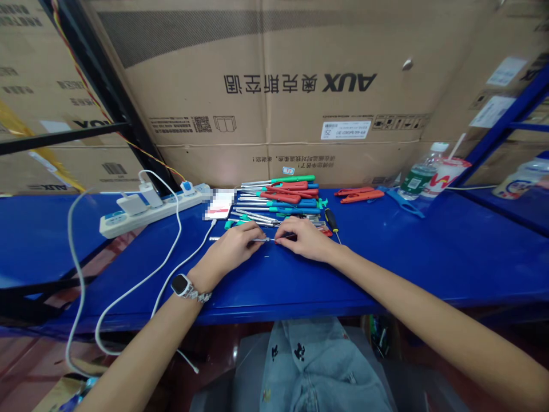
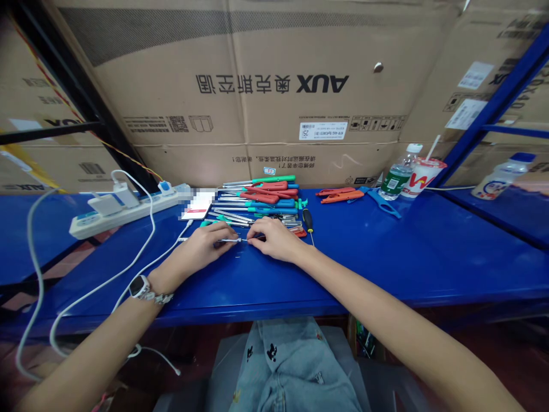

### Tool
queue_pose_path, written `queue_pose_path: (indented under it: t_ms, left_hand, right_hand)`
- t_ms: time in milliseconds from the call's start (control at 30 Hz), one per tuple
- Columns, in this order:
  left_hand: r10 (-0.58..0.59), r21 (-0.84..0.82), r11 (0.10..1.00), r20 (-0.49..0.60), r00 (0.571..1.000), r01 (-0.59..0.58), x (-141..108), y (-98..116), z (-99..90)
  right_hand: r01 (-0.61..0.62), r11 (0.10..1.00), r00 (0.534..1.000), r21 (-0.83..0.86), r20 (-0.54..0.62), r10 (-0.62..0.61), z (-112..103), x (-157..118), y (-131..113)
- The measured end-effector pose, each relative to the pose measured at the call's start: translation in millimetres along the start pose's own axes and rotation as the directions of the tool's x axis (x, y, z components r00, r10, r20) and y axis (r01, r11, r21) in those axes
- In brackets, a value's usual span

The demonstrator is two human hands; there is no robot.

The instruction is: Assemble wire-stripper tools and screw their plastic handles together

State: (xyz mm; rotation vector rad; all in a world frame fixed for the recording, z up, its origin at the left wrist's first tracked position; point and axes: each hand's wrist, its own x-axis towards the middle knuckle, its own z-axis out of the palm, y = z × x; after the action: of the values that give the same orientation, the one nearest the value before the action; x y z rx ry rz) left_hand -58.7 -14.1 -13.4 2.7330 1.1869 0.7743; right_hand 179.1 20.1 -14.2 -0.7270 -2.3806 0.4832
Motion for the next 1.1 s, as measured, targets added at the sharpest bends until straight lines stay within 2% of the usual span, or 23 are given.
queue_pose_path:
  t_ms: [400, 533, 700, 900, 1000, 1100]
  left_hand:
    - [-0.007, -0.054, 0.999, 0.045, 0.999, 0.009, 2.9, 6.6, 5.6]
    - [-0.015, -0.028, 0.999, 0.039, 0.999, 0.016, 5.4, 9.0, 9.8]
    - [-0.062, -0.007, 0.998, 0.018, 0.998, 0.062, 8.8, 19.3, 11.9]
    - [-0.053, -0.033, 0.998, 0.05, 0.997, 0.055, 10.7, 18.7, 14.1]
    - [-0.04, -0.039, 0.998, 0.035, 0.999, 0.042, 9.7, 15.2, 16.4]
    - [-0.022, -0.039, 0.999, 0.006, 1.0, 0.023, 8.6, 12.3, 19.2]
  right_hand:
    - [0.045, 0.992, 0.996, 0.12, -0.078, -0.035, 10.7, -2.4, 6.3]
    - [0.002, 0.992, 0.996, 0.123, -0.089, 0.009, 11.3, -2.0, 4.6]
    - [-0.065, 0.971, 0.989, 0.228, -0.118, 0.094, 11.5, -2.2, 2.9]
    - [-0.043, 0.957, 0.986, 0.288, -0.143, 0.087, 11.9, -2.0, 4.6]
    - [-0.026, 0.965, 0.983, 0.259, -0.167, 0.071, 8.0, -1.9, 2.7]
    - [0.005, 0.995, 0.985, 0.097, -0.173, 0.012, -1.4, -2.6, 0.6]
